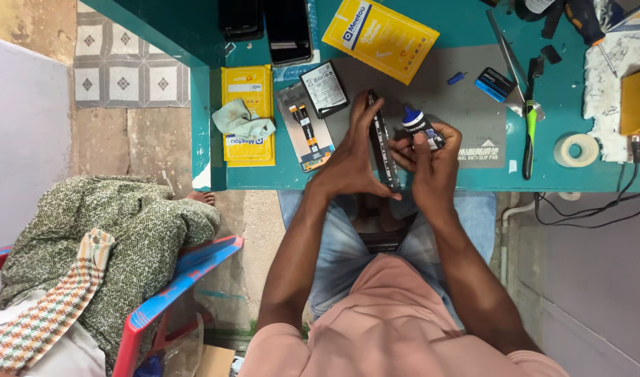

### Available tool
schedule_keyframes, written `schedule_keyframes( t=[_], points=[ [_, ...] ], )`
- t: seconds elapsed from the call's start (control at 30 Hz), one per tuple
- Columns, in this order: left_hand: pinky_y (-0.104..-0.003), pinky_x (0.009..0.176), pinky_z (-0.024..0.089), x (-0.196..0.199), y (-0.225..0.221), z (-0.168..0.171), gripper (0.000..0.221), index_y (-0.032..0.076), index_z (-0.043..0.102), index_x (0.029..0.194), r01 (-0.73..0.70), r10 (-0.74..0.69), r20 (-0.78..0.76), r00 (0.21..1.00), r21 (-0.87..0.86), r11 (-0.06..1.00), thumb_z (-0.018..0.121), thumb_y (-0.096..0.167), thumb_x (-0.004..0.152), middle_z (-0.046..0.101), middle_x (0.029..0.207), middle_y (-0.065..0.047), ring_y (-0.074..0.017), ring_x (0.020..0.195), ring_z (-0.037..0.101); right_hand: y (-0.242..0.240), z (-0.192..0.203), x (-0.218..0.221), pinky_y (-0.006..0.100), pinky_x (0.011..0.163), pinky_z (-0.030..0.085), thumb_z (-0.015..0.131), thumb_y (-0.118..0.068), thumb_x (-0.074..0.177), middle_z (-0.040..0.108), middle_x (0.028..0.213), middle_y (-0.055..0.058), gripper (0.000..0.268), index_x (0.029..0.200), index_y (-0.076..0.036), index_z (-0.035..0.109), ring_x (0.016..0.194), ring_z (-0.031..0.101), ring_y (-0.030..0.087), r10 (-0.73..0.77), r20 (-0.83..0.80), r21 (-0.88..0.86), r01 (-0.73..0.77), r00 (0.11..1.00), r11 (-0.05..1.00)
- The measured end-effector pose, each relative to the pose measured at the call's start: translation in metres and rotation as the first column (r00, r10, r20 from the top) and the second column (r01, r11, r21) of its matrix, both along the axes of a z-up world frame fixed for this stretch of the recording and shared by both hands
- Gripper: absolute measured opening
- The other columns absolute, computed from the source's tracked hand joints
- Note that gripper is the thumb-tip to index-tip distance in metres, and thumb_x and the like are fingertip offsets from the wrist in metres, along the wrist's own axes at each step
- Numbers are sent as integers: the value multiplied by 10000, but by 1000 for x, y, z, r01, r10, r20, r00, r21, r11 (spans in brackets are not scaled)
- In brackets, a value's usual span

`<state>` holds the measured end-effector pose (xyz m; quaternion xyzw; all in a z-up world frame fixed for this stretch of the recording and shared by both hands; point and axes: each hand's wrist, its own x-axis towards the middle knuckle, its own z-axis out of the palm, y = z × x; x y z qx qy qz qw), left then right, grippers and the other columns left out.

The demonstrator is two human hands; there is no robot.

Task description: The person applies adhesive from a tube to the frame of a mobile phone and then presses a replacement screen assembly into the frame by hand.

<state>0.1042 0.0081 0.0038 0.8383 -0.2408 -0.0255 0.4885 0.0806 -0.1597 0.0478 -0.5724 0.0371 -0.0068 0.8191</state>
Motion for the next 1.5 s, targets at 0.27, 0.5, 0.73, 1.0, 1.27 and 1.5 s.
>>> schedule_keyframes(
  t=[0.27,0.5,0.73,1.0,1.27,1.5],
  points=[
    [-536,1328,154,-1,4,-5,1662,104,33,1626,14,-14,1,1000,8,1000,1071,517,395,-59,1692,-322,-487,1605,-26,-32,-26,34,295,772,656,709,-25,1040,675,948,50,254,1278,48,660,870,674,113,-42,77,-302,63,996,951],
    [-522,1356,163,-1,5,-7,1646,119,36,1635,21,-17,60,998,-61,998,1069,505,413,-50,1714,-296,-470,1629,-3,-24,-17,47,230,594,580,781,4,975,710,866,62,282,1252,30,734,732,658,60,-64,142,-446,121,988,887],
    [-510,1372,164,0,3,-4,1629,128,62,1637,18,-13,58,998,-94,995,1077,444,403,-6,1728,-278,-458,1641,17,-18,16,51,230,562,515,855,-36,921,777,903,98,276,1178,7,766,672,667,70,-48,234,-641,191,971,743],
    [-496,1376,174,1,1,-1,1646,126,48,1642,20,-17,29,999,-83,996,1087,395,394,-11,1732,-273,-446,1644,21,-18,22,57,245,614,529,863,-60,916,783,928,120,273,1169,-12,773,713,710,102,6,309,-706,225,951,671],
    [-486,1369,195,0,3,-3,1640,133,65,1644,8,-5,25,1000,-87,996,1085,378,382,-2,1735,-258,-442,1644,28,-19,9,52,258,663,554,849,-41,929,782,952,124,254,1169,-12,772,779,747,126,33,343,-711,237,939,663],
    [-521,1355,198,-1,3,-7,1662,137,33,1647,12,-7,76,997,-72,997,1073,492,401,-42,1722,-264,-463,1629,16,-18,4,49,244,657,533,847,-31,930,789,947,113,266,1182,-3,769,748,707,99,39,340,-707,228,940,669]
  ],
)
